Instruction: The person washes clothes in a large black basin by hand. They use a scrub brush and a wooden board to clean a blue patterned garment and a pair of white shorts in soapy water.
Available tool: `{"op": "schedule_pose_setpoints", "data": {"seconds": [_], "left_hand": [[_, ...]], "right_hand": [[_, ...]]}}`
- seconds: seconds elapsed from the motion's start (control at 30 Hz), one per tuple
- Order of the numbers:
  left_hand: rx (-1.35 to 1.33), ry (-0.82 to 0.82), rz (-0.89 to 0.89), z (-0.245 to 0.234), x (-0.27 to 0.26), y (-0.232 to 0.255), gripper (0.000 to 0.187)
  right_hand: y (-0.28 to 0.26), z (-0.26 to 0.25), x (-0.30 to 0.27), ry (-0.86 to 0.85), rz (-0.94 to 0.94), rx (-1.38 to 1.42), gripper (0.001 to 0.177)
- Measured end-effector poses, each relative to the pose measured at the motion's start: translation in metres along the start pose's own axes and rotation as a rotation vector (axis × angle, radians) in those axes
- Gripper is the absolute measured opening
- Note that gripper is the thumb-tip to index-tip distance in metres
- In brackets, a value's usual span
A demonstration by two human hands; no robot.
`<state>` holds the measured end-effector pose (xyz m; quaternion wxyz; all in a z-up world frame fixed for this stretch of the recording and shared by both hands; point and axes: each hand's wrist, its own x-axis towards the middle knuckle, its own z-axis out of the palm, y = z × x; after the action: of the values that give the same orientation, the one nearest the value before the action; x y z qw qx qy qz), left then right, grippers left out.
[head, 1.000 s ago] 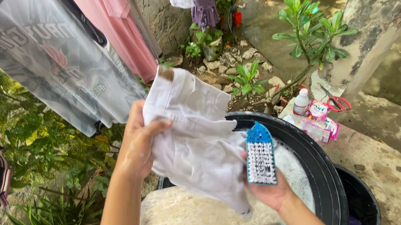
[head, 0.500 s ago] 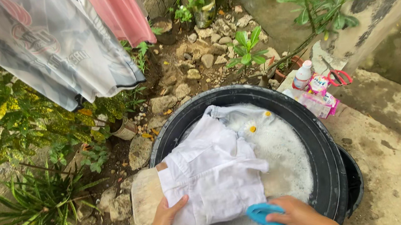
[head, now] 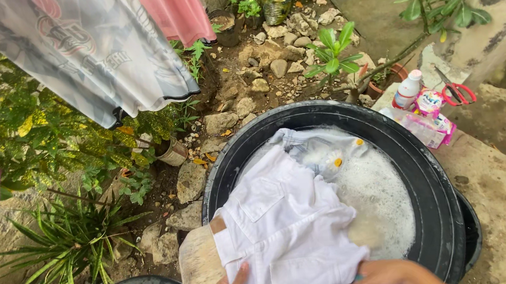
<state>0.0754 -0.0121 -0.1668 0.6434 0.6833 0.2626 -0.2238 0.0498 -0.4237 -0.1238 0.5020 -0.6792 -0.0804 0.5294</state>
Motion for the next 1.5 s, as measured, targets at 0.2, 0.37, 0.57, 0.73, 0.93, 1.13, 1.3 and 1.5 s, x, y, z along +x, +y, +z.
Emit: {"op": "schedule_pose_setpoints", "data": {"seconds": [0.2, 0.37, 0.57, 0.73, 0.93, 1.13, 1.3, 1.5], "left_hand": [[0.014, 0.029, 0.214, 0.006, -0.012, -0.001, 0.059], [0.27, 0.294, 0.182, 0.028, -0.043, 0.02, 0.054], [0.309, 0.502, 0.245, 0.018, -0.05, 0.005, 0.048], [0.349, 0.516, 0.405, 0.016, -0.044, -0.047, 0.044], [0.362, 0.538, 0.363, 0.017, -0.04, -0.038, 0.038], [0.264, 0.527, 0.34, 0.042, -0.069, -0.012, 0.038], [0.233, 0.498, 0.374, 0.046, -0.079, -0.002, 0.039], [0.297, 0.504, 0.191, 0.05, -0.086, 0.003, 0.044]], "right_hand": [[0.034, -0.077, -0.048, 0.664, 0.178, 0.432, 0.077], [-0.049, -0.047, 0.048, 1.182, -0.178, 0.291, 0.077], [-0.097, 0.02, 0.107, 0.741, -0.552, -0.458, 0.081], [-0.083, -0.036, 0.1, 1.067, -0.091, -0.351, 0.066], [-0.123, 0.067, 0.118, 0.843, -0.77, -0.49, 0.07], [-0.163, 0.041, 0.117, 1.125, -0.279, -0.191, 0.063], [-0.152, 0.064, 0.11, 0.913, -0.576, -0.302, 0.062], [-0.162, 0.029, 0.125, 1.073, -0.38, -0.23, 0.057]]}}
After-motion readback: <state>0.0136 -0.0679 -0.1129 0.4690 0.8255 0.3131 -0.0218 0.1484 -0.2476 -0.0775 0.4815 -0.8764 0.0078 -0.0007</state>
